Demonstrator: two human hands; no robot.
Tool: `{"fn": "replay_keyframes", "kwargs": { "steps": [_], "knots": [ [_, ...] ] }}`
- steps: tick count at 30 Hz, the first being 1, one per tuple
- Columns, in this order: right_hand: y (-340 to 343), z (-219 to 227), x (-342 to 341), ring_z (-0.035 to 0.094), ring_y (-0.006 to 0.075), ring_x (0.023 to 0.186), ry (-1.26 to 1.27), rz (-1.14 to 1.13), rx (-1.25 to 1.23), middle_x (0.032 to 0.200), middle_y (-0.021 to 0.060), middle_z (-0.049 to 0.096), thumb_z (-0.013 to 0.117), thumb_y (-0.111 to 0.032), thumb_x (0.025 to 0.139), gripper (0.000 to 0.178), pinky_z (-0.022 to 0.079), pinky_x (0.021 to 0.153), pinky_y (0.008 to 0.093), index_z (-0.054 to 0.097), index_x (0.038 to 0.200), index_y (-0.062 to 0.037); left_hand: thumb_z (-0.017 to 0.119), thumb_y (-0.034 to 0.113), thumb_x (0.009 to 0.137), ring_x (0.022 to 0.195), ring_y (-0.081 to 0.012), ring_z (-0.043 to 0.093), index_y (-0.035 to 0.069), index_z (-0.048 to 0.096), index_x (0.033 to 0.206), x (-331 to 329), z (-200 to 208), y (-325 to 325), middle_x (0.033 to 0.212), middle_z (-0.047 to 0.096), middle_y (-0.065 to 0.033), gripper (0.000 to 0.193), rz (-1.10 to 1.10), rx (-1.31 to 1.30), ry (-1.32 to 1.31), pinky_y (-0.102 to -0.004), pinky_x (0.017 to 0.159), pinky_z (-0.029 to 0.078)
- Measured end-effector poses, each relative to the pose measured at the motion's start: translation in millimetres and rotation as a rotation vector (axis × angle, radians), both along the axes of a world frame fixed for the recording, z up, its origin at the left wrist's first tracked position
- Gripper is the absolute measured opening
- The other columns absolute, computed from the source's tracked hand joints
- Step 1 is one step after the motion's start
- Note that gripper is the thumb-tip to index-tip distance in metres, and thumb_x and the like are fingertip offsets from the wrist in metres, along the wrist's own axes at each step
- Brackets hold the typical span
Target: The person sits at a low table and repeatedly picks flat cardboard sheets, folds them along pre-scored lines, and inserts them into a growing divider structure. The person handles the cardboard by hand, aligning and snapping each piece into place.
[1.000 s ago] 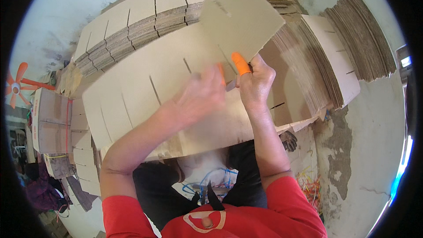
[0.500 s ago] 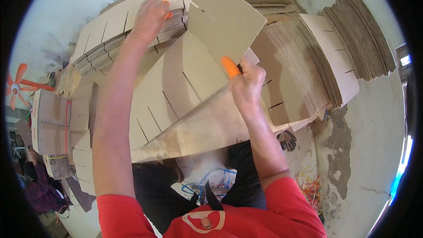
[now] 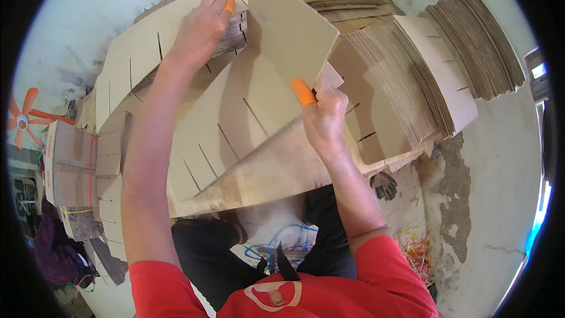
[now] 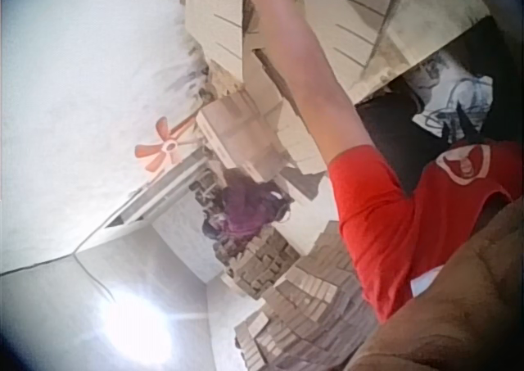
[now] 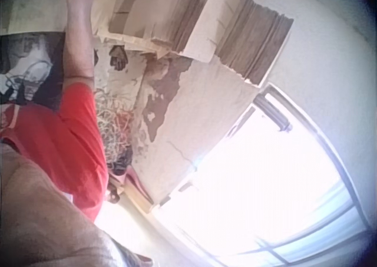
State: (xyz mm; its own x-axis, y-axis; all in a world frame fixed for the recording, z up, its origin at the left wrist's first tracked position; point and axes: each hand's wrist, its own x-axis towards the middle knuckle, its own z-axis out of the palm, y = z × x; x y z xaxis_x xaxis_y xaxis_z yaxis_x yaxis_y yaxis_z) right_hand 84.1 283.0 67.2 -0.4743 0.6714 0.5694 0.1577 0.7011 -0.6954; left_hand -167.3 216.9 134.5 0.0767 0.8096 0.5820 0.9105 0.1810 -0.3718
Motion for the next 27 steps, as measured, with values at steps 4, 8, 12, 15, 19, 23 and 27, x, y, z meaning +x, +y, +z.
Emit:
{"fn": "replay_keyframes", "kwargs": {
  "steps": [4, 8, 12, 15, 19, 23, 27],
  "knots": [
    [-6.7, 4.5, 2.1, 0.060, 0.0406, 0.064, -0.043, -0.007, 0.031, 0.073, 0.0235, 0.060, 0.069, -0.009, 0.087, 0.017, 0.047, 0.052, 0.0414, 0.059, 0.095, 0.0029, 0.062, 0.001, 0.074, 0.093, -0.0215, 0.056, -0.001, 0.060, 0.103, 31.1, 2.6, -7.7, 0.094, 0.057, -0.0068, 0.030, -0.076, -0.035, -0.013, -0.0311, 0.067, 0.056],
    [-10.2, -2.8, 4.9, 0.064, 0.0386, 0.068, -0.086, -0.033, 0.084, 0.080, 0.0218, 0.064, 0.064, -0.010, 0.089, 0.017, 0.050, 0.053, 0.0428, 0.058, 0.100, 0.0020, 0.063, 0.001, 0.071, 0.091, -0.0199, 0.056, 0.000, 0.063, 0.095, 63.5, 4.8, -23.2, 0.090, 0.057, -0.0058, 0.024, -0.104, -0.034, -0.050, -0.0299, 0.065, 0.055],
    [-32.7, 29.9, 14.4, 0.066, 0.0349, 0.071, -0.380, -0.114, 0.230, 0.081, 0.0185, 0.065, 0.065, -0.005, 0.084, 0.012, 0.053, 0.061, 0.0411, 0.059, 0.094, -0.0006, 0.059, -0.005, 0.069, 0.084, -0.0261, 0.055, 0.001, 0.064, 0.101, 104.3, 13.7, -47.8, 0.093, 0.059, -0.0067, 0.034, -0.197, -0.054, -0.214, -0.0372, 0.061, 0.051],
    [-35.3, 53.3, 20.5, 0.067, 0.0351, 0.073, -0.614, -0.032, 0.315, 0.079, 0.0182, 0.065, 0.061, -0.002, 0.078, 0.013, 0.054, 0.061, 0.0424, 0.063, 0.091, -0.0025, 0.061, -0.006, 0.069, 0.082, -0.0295, 0.056, 0.001, 0.064, 0.103, 128.3, 22.3, -66.2, 0.088, 0.061, -0.0115, 0.035, -0.163, -0.158, -0.426, -0.0416, 0.066, 0.049],
    [-30.2, 60.6, -9.8, 0.069, 0.0325, 0.084, -0.587, 0.203, 0.392, 0.086, 0.0151, 0.069, 0.061, -0.004, 0.077, 0.010, 0.055, 0.070, 0.0409, 0.070, 0.081, -0.0044, 0.066, -0.001, 0.076, 0.086, -0.0337, 0.058, 0.002, 0.066, 0.105, 120.3, 22.7, -85.1, 0.086, 0.064, -0.0162, 0.030, 0.017, -0.214, -0.536, -0.0428, 0.072, 0.048],
    [-7.2, 36.4, -66.7, 0.068, 0.0318, 0.092, -0.959, 0.369, 0.268, 0.096, 0.0158, 0.070, 0.058, -0.003, 0.080, 0.019, 0.055, 0.075, 0.0418, 0.069, 0.095, -0.0050, 0.072, 0.019, 0.081, 0.088, -0.0323, 0.058, 0.001, 0.060, 0.098, 144.7, 33.2, -125.4, 0.088, 0.063, -0.0134, 0.028, 0.104, -0.133, -0.461, -0.0439, 0.073, 0.049],
    [13.8, -12.3, -88.1, 0.067, 0.0325, 0.099, -0.923, 0.327, 0.143, 0.105, 0.0159, 0.069, 0.061, -0.012, 0.082, 0.022, 0.054, 0.081, 0.0419, 0.070, 0.102, -0.0050, 0.076, 0.025, 0.077, 0.092, -0.0328, 0.058, -0.004, 0.060, 0.110, 189.9, 5.7, -180.1, 0.094, 0.063, -0.0159, 0.047, 0.140, -0.161, -0.589, -0.0421, 0.079, 0.048]
  ]
}}
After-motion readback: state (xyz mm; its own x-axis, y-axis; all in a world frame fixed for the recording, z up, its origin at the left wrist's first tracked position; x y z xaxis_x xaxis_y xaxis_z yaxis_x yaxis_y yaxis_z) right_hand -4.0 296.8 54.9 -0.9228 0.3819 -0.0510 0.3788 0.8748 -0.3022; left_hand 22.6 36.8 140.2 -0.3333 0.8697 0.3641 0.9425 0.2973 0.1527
